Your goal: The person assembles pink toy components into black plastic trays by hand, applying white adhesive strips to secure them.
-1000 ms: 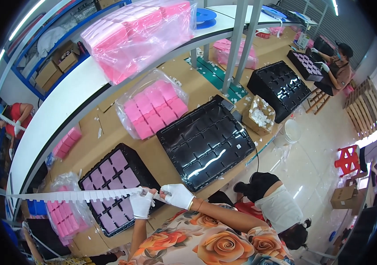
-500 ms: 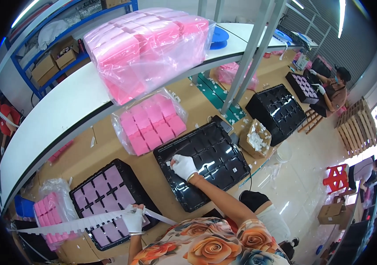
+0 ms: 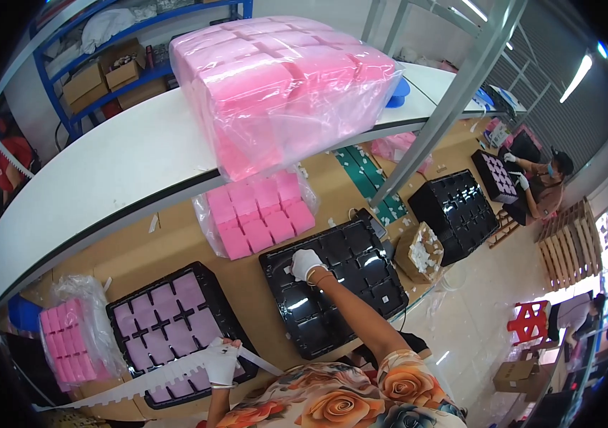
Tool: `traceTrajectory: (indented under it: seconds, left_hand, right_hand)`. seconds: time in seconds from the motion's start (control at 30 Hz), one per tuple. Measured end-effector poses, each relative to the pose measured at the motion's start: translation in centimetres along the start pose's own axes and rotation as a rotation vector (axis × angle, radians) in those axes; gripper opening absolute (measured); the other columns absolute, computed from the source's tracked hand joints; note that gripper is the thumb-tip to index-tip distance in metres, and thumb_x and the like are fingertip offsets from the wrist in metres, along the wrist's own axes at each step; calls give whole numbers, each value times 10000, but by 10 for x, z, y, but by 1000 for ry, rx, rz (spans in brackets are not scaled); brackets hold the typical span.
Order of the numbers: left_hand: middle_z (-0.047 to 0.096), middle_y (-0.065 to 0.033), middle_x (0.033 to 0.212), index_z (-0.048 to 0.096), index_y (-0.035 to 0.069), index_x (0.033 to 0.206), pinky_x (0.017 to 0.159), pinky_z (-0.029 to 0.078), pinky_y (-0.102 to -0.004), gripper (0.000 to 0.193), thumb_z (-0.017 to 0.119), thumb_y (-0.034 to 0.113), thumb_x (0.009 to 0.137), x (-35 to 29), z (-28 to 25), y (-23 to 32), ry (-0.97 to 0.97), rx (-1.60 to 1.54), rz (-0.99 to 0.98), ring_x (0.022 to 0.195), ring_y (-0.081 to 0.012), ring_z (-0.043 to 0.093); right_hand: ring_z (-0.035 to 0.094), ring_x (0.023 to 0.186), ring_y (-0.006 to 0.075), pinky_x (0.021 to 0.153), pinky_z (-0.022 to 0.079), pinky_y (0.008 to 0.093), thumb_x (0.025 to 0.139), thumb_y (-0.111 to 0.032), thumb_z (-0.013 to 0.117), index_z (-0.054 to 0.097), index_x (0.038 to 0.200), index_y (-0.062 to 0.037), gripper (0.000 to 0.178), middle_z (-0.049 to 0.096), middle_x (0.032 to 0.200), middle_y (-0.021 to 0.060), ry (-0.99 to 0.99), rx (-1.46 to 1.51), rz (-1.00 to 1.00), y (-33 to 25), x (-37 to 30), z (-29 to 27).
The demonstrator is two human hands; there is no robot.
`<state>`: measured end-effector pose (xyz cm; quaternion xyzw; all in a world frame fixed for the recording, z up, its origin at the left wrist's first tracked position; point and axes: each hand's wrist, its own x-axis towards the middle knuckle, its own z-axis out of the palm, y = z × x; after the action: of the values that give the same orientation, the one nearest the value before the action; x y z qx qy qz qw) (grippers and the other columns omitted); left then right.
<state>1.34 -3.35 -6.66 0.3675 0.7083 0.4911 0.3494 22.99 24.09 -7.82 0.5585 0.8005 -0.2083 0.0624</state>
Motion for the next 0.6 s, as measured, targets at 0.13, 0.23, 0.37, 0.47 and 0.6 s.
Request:
traceTrajectory:
  seconds: [0.13,0.23,0.37,0.47,0.6]
  left_hand:
    - [536,14,592,565,39,729,511,395,-239,212,762,114,752,0,-2,13,-74,-111,-221,542,-80,466]
    - [541,17,599,565,34,713,509,392,-233,214,764,104,749,0,-4,14,-76,-101,-224,542,-74,460]
    - [550,15,608,571,25,730,510,393,-227,211,763,109,755,1,-3,9,-103,-172,-278,549,-66,461]
    - [555,-13,607,557,29,804,441,395,-261,249,737,201,789,0,-3,0,-130,-80,-166,484,-90,487]
    - [562,-20,610,568,35,813,441,396,-262,260,747,220,780,2,-1,8,-131,-99,-123,479,-94,486]
  right_hand:
    - [645,703,314,675,514,395,729,-274,665,691,726,-85,191,663,722,132,76,-58,-66,16,3,15]
    - [653,737,325,697,522,393,731,-255,671,701,746,-69,189,662,739,160,21,-103,-59,8,1,3]
    - [665,776,335,720,534,385,722,-247,704,701,767,-18,233,663,747,187,-38,-139,-4,4,6,0]
    - [667,794,326,734,536,379,726,-237,706,695,764,2,242,668,781,195,-115,-176,66,-13,5,-14]
    - [668,810,323,746,538,379,734,-221,693,698,793,-7,223,669,811,200,-176,-184,82,-32,5,-28]
